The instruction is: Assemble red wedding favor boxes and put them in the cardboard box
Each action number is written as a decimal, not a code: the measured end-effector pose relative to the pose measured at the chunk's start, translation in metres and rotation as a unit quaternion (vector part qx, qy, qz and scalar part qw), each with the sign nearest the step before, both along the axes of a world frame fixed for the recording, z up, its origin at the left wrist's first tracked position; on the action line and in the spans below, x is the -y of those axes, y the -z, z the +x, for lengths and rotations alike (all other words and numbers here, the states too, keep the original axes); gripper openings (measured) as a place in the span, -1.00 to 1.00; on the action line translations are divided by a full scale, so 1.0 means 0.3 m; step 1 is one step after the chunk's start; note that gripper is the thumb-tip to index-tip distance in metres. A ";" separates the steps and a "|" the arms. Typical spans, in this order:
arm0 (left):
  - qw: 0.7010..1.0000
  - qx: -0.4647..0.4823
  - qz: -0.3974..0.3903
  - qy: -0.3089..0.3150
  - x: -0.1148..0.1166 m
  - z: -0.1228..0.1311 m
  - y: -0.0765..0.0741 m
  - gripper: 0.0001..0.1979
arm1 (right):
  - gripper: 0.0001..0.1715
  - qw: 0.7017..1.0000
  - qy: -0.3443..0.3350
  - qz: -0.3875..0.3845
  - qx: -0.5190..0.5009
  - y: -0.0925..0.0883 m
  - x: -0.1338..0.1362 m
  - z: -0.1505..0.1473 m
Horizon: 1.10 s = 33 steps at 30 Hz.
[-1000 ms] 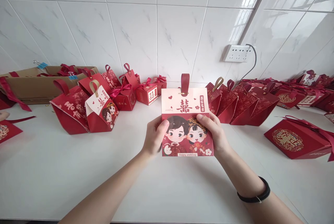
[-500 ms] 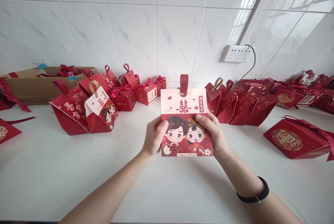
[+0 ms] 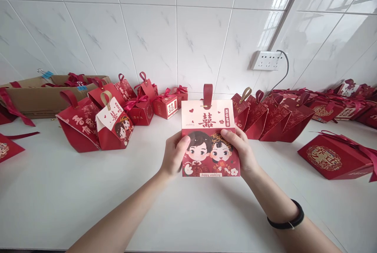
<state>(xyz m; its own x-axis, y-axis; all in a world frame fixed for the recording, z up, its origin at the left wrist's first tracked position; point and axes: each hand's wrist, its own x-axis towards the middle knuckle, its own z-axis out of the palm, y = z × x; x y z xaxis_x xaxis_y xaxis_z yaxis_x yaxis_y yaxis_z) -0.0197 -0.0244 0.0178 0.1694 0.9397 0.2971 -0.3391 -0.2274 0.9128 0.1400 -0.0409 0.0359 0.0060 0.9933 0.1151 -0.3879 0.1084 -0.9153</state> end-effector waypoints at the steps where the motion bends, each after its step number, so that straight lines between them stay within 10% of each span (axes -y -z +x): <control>1: 1.000 0.000 0.000 -0.001 0.000 0.001 0.000 -0.59 | -0.71 1.000 0.001 -0.001 0.002 0.000 0.001 0.000; 33: 1.000 0.018 0.002 0.021 -0.006 0.000 0.009 -0.56 | -0.65 1.000 0.001 0.005 0.018 0.003 -0.001 0.000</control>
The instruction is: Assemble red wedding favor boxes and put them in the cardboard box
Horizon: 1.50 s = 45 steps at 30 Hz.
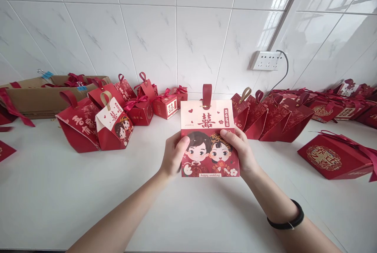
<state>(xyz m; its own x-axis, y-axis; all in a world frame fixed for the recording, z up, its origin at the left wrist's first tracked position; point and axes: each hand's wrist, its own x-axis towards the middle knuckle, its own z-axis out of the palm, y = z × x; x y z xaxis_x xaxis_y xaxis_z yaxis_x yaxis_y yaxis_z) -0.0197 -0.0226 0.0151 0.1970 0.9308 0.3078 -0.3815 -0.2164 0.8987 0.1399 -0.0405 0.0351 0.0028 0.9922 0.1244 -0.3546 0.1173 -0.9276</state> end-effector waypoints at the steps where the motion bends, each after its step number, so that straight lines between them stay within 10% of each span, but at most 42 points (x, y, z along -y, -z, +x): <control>1: 1.000 -0.001 0.002 0.001 0.000 0.000 0.001 -0.56 | -0.65 1.000 -0.001 0.000 -0.004 -0.001 0.000 0.000; 24: 0.986 -0.063 -0.154 0.032 -0.029 -0.016 0.019 -0.66 | -0.78 0.949 0.021 -0.283 -0.136 -0.052 -0.019 -0.010; 36: 1.000 0.000 -0.012 0.014 0.008 0.010 0.021 -0.24 | -0.88 0.962 -0.046 -0.175 -0.205 0.002 -0.037 -0.010; 45: 0.996 -0.034 0.078 -0.028 0.011 0.026 0.008 -0.06 | -0.71 0.953 -0.221 -0.132 -0.159 0.017 -0.037 -0.003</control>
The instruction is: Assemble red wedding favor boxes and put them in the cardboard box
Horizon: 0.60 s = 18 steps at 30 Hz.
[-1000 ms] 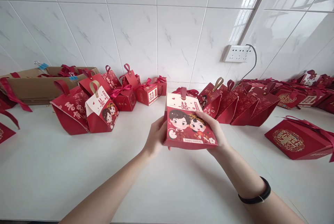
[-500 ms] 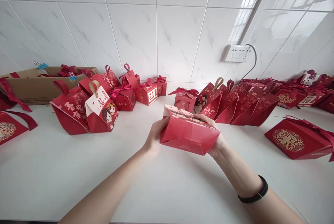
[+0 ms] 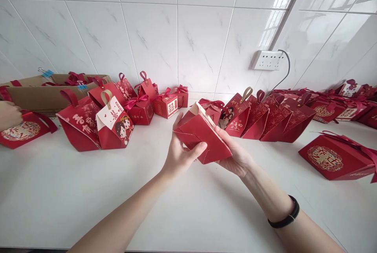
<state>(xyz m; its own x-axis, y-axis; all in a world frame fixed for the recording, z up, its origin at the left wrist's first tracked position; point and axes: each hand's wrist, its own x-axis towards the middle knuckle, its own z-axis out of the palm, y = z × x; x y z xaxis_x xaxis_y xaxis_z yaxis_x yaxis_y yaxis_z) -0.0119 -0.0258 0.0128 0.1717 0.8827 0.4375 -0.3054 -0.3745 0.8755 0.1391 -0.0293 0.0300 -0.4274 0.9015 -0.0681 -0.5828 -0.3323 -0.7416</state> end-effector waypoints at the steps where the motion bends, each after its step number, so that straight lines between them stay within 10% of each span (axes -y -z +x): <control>1: 1.000 0.002 0.011 0.002 -0.004 -0.001 0.001 -0.07 | -0.74 1.000 -0.008 -0.007 0.000 0.000 0.000 0.002; 18: 0.996 -0.069 0.045 -0.019 -0.001 -0.037 0.001 -0.42 | -0.72 0.995 -0.044 -0.075 -0.042 0.018 0.020 -0.043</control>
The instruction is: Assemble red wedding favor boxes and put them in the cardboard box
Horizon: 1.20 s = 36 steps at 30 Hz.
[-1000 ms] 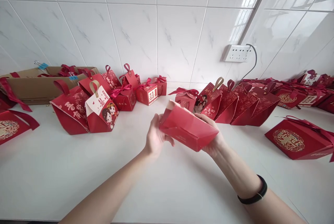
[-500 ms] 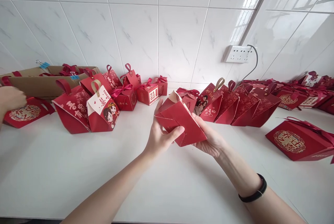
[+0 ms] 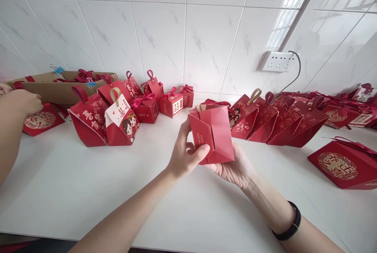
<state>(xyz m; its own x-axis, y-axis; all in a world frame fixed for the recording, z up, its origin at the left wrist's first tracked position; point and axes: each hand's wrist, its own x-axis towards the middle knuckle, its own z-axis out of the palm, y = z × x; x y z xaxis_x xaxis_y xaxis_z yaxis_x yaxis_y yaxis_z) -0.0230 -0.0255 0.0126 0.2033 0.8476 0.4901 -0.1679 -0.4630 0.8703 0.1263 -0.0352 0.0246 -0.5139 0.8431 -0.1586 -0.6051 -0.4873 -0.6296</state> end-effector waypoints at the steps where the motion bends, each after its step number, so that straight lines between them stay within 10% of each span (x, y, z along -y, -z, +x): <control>1: 1.000 -0.007 0.006 0.003 0.002 0.000 0.000 -0.46 | -0.72 1.000 -0.001 0.005 -0.006 -0.001 0.003 -0.003; 36: 0.998 0.000 0.044 0.037 0.007 0.000 0.016 -0.54 | -0.80 0.999 0.013 0.028 0.013 0.005 0.005 -0.003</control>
